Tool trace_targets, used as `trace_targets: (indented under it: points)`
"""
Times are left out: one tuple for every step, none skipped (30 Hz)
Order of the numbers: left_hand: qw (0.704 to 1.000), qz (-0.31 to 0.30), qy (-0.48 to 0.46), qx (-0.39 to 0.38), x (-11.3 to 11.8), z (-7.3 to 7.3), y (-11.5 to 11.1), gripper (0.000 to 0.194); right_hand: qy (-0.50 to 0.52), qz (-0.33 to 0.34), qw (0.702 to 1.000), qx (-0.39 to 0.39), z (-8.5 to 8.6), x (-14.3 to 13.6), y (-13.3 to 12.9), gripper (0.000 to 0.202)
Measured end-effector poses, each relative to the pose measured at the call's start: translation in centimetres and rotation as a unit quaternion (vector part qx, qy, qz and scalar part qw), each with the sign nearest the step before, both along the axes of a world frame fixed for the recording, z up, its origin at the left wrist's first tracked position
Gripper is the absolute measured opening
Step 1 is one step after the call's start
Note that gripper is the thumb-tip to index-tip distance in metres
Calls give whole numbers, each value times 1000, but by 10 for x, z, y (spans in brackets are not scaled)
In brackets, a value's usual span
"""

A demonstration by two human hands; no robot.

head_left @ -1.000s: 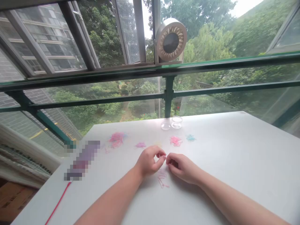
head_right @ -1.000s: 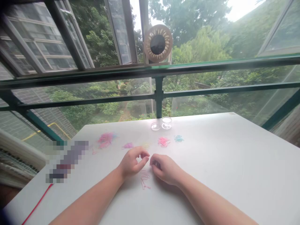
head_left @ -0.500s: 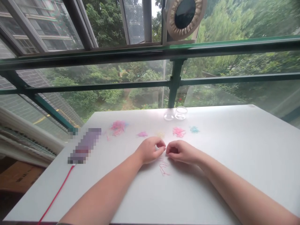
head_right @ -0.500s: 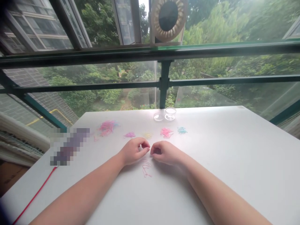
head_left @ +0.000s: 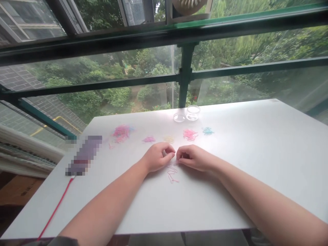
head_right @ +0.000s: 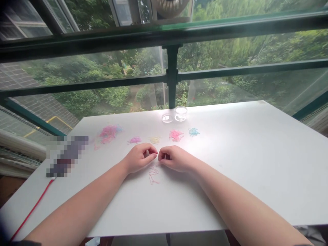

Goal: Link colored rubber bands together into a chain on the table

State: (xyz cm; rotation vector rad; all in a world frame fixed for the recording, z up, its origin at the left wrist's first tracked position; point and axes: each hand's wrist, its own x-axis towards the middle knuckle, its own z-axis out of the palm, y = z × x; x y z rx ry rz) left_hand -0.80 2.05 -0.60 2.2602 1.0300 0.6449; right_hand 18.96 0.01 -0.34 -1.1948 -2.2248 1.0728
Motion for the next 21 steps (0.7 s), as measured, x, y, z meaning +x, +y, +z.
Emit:
trace_targets:
  points:
    - [1000,0,1,-1,0,0,0,13,4,-2,1000,-1,0,0,0,6]
    - [1000,-2,1,-2,0,0,0,13,9,-4,1000,-1,0,0,1,6]
    - [1000,-5,1,-4,0,0,1,14,15,-10,1000,-1,0,0,1,6]
    - [1000,-9,1,-7,0,0,1,15,22,-16,1000,-3,0,0,1,6]
    - [1000,-13,1,-11,-1,0,1,15,30,-23,999,-6,-1,0,1,7]
    - [1000,-18,-1,-15,-1,0,1,16,38,-29,999,-10,-2,0,2,7]
    - [1000,-24,-2,-20,-1,0,1,17,48,-33,998,-14,-2,0,2,8]
    - [999,-29,-4,-24,-1,0,1,17,58,-36,997,-20,-3,0,2,8]
    - [999,-33,-6,-28,-1,0,1,18,69,-37,997,-26,-4,0,3,8]
    - [999,-37,-8,-31,-2,-1,1,18,80,-37,996,-31,-4,0,3,9]
    - [999,-39,-11,-33,-2,-1,1,19,92,-37,994,-37,-5,0,3,9]
    - [998,-42,-14,-33,-2,-1,1,19,103,-38,993,-43,-6,0,3,8]
    - [998,-45,-18,-33,-2,-1,1,19,113,-39,992,-48,-6,0,4,8]
    - [998,-47,-21,-32,-2,-2,1,20,122,-40,990,-55,-7,0,4,7]
    - [998,-49,-23,-31,-2,-2,1,20,128,-41,989,-62,-8,-1,4,6]
    - [998,-49,-23,-30,-2,-2,1,20,131,-42,988,-70,-8,-1,4,6]
    - [998,-47,-22,-30,-2,-2,1,20,133,-43,987,-78,-9,-1,4,6]
    - [998,-43,-21,-31,-1,-2,1,19,133,-44,987,-84,-9,-1,4,6]
    - [999,-38,-20,-32,-1,-2,1,18,133,-44,986,-89,-9,-1,4,7]
    - [999,-33,-19,-33,-1,-2,1,18,132,-45,986,-91,-9,-1,4,8]
    - [999,-29,-20,-34,-1,-2,1,17,132,-45,986,-92,-8,-1,4,8]
